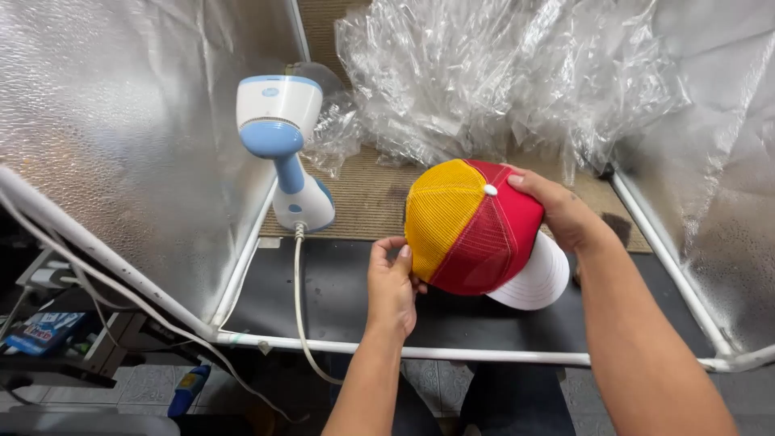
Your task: A person uses a handheld steamer and a brush to clean and reshape a trucker hat inside a small workspace.
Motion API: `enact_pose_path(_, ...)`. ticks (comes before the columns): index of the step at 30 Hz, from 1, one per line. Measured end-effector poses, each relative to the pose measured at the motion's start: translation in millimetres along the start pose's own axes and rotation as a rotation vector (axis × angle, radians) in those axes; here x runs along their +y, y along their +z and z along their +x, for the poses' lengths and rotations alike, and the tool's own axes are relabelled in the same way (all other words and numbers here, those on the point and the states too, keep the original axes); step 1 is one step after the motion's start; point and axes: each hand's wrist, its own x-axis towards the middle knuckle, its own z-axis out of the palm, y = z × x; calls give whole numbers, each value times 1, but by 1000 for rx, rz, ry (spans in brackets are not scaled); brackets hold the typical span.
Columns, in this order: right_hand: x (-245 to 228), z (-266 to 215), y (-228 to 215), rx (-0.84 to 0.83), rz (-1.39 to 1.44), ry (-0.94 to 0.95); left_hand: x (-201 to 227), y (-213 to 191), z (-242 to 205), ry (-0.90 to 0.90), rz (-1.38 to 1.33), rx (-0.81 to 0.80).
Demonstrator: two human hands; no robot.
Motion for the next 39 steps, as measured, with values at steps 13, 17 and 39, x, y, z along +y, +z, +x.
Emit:
enact_pose_path(13,-70,-22,13,35,-261,217,109,-81,146,856,723,563)
enact_pose_path(17,-48,-9,12,44,-282,92,121,-72,164,705,790,457)
enact_pose_path(39,10,-18,13,286,-170,-210,256,80,-37,283,1906,-301)
